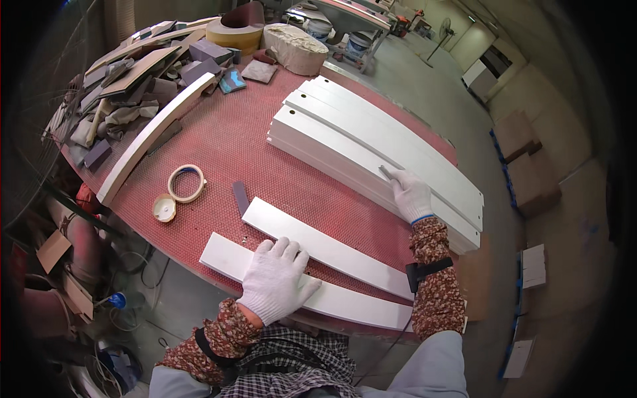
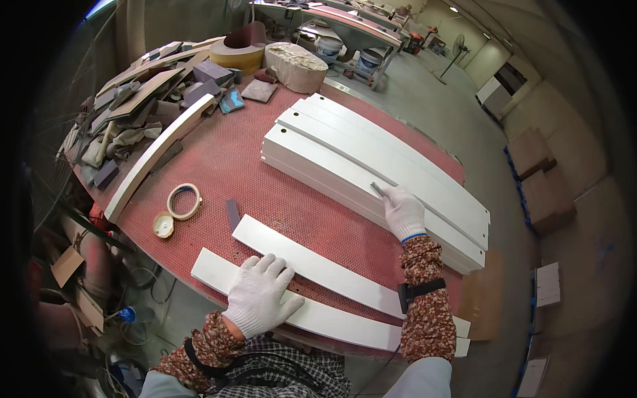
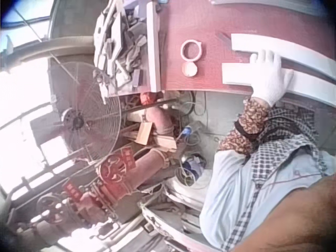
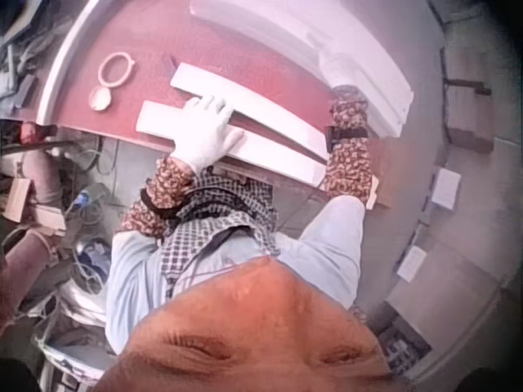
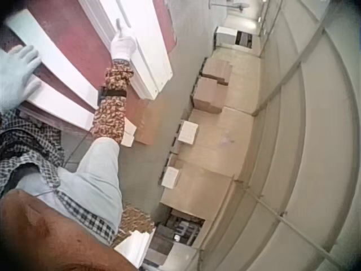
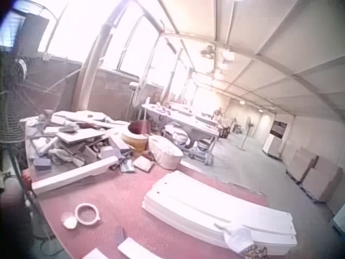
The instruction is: The worker is sanding the edges of white wooden components and inspecting them at a workbench.
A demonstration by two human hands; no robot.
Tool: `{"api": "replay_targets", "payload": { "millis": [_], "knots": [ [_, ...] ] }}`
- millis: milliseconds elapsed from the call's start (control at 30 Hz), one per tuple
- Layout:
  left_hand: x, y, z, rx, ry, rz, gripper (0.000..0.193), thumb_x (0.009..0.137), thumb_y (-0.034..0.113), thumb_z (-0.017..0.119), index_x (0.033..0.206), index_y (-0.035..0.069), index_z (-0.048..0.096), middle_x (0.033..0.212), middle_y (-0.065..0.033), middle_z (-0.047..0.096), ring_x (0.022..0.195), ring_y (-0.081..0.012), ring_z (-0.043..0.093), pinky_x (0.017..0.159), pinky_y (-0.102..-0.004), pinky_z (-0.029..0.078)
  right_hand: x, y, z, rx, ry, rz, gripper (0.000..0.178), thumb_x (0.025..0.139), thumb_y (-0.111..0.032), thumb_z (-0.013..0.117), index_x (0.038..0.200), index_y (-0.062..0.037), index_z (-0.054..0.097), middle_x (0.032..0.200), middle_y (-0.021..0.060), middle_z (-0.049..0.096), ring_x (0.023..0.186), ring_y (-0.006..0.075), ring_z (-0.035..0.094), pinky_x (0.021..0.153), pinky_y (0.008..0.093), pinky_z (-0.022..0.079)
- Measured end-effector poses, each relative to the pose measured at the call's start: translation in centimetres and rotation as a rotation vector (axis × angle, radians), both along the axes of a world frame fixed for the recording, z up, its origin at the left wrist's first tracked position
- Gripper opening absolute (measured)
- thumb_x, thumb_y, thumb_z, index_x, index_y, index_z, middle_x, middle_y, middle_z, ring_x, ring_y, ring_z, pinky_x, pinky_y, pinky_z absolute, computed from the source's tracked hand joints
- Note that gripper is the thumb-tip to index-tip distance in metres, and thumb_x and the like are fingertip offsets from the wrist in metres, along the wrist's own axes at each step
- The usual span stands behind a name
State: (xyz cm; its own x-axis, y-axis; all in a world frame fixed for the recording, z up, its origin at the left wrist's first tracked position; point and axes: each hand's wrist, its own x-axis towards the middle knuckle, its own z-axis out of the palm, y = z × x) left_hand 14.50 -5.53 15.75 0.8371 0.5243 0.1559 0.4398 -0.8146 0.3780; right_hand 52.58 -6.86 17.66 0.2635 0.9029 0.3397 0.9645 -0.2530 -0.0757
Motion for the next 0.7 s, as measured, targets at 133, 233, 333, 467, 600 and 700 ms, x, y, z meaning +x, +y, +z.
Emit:
{"api": "replay_targets", "payload": {
  "millis": [133, 233, 333, 467, 600, 700],
  "knots": [
    [0.1, -0.1, -0.2, 0.009, -0.024, 0.006, 0.052, 0.092, 0.049, 0.066, 0.113, 0.001, 0.068, 0.114, -0.0122, 0.065, 0.115, -0.0266, 0.057, 0.102, -0.0412, 0.040, -0.3, 0.3, -0.2, 0.056, -0.052, 0.074, 0.019, 0.095, -0.013, 0.065, 0.112, -0.0133, 0.072, 0.100, 0.0126, 0.070, 0.098, 0.0346, 0.069, 0.086, 0.0456, 0.056],
    [0.2, -0.2, -0.7, -0.001, -0.090, 0.020, 0.050, 0.088, 0.046, 0.070, 0.108, 0.001, 0.067, 0.111, -0.0120, 0.064, 0.111, -0.0285, 0.058, 0.102, -0.0441, 0.042, -0.3, 0.2, 0.2, 0.011, -0.030, 0.072, 0.017, 0.094, -0.011, 0.066, 0.111, -0.0126, 0.071, 0.099, 0.0133, 0.070, 0.097, 0.0353, 0.068, 0.085, 0.0460, 0.056],
    [0.2, -0.3, -0.7, 0.004, -0.080, 0.021, 0.051, 0.091, 0.049, 0.067, 0.109, 0.001, 0.069, 0.111, -0.0121, 0.066, 0.112, -0.0270, 0.057, 0.101, -0.0419, 0.041, -0.3, 0.5, 0.3, 0.042, 0.006, 0.021, 0.020, 0.093, -0.007, 0.067, 0.111, -0.0075, 0.073, 0.101, 0.0175, 0.071, 0.098, 0.0365, 0.069, 0.087, 0.0440, 0.055],
    [0.2, -0.3, -0.5, -0.008, -0.065, 0.023, 0.050, 0.088, 0.047, 0.070, 0.108, 0.001, 0.067, 0.111, -0.0120, 0.064, 0.111, -0.0284, 0.058, 0.102, -0.0438, 0.042, -0.1, 0.6, 0.5, -0.032, 0.036, 0.047, 0.021, 0.094, -0.010, 0.066, 0.114, -0.0098, 0.073, 0.104, 0.0164, 0.072, 0.102, 0.0356, 0.069, 0.089, 0.0437, 0.056],
    [0.4, -0.3, -0.5, -0.001, -0.074, 0.024, 0.050, 0.088, 0.046, 0.069, 0.108, 0.001, 0.067, 0.110, -0.0124, 0.064, 0.110, -0.0285, 0.058, 0.102, -0.0438, 0.043, -0.1, 0.7, 1.0, 0.011, 0.078, -0.023, 0.023, 0.096, -0.010, 0.065, 0.117, -0.0121, 0.074, 0.111, 0.0147, 0.072, 0.105, 0.0338, 0.069, 0.094, 0.0428, 0.055],
    [0.2, -0.1, -0.2, -0.016, -0.061, 0.020, 0.049, 0.088, 0.046, 0.069, 0.108, 0.001, 0.067, 0.111, -0.0123, 0.064, 0.110, -0.0282, 0.058, 0.102, -0.0433, 0.043, -0.4, 0.6, 1.4, -0.125, 0.046, 0.062, 0.024, 0.096, -0.009, 0.065, 0.118, -0.0123, 0.074, 0.111, 0.0142, 0.073, 0.105, 0.0337, 0.068, 0.093, 0.0431, 0.055]
  ]
}}
